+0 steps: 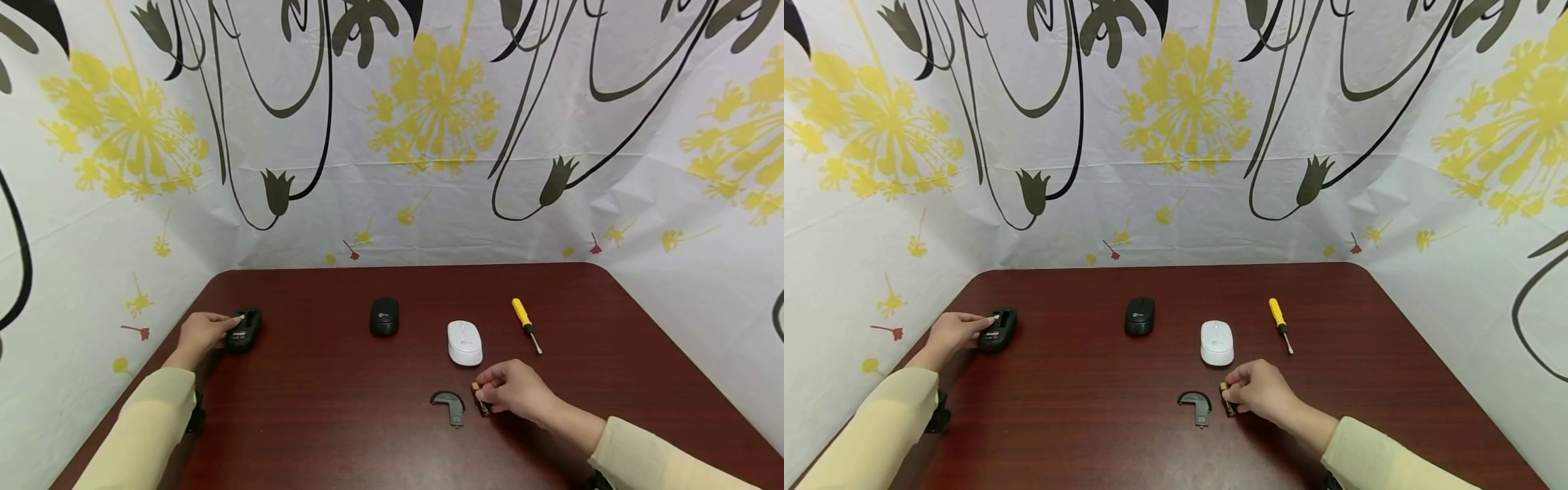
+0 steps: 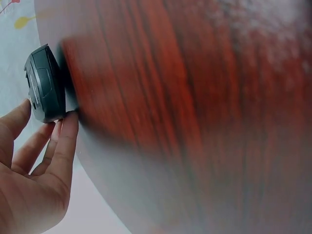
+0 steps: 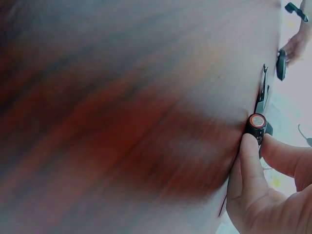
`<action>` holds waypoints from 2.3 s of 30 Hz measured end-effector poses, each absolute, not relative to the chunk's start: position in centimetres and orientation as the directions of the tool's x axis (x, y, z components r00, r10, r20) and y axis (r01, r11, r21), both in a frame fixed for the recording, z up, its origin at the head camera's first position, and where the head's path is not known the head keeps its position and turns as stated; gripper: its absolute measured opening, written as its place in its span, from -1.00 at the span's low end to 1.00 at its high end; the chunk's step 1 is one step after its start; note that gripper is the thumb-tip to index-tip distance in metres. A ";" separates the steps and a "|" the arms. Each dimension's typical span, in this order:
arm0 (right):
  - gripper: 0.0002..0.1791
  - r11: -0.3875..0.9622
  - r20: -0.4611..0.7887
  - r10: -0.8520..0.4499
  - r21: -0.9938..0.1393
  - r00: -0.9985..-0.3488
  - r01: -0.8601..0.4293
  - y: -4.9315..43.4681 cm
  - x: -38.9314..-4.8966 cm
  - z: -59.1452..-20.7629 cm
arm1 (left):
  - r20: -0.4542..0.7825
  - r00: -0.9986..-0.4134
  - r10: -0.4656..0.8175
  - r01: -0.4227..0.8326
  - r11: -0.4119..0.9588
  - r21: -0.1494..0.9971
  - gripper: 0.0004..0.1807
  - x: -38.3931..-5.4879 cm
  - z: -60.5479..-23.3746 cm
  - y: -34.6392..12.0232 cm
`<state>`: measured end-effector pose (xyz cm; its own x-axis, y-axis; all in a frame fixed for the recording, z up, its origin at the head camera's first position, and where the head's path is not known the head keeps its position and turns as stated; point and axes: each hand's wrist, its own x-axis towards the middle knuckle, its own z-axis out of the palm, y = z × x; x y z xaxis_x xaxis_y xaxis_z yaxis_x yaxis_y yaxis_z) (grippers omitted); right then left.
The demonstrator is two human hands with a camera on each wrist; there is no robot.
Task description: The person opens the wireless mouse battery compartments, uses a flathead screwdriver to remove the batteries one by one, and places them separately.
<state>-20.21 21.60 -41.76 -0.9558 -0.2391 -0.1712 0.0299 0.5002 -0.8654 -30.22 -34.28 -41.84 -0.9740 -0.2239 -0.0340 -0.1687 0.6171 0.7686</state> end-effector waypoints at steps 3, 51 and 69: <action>-0.77 0.497 -0.170 -0.241 -0.868 -0.956 0.029 21.6 -20.2 -41.8 | -0.034 -0.974 -0.225 -0.171 0.622 0.765 -0.44 -30.0 -41.7 -34.3; -0.63 0.632 0.259 -0.270 -0.679 -0.928 -0.373 24.6 -25.8 -40.4 | 0.366 -0.904 0.223 0.427 0.548 0.720 -0.60 -29.6 -39.3 -19.0; -0.48 0.587 0.395 -0.617 -0.344 -0.680 -0.733 26.8 -28.3 -41.8 | 0.443 -0.462 0.768 0.875 0.478 0.084 -0.52 -29.1 -41.4 -9.1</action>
<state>-28.26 26.77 -41.83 -0.6800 -0.6174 0.3955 -0.7329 0.5868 -0.3442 -29.11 -9.09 -41.43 -0.4620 0.7682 0.4431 0.8745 0.4777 0.0836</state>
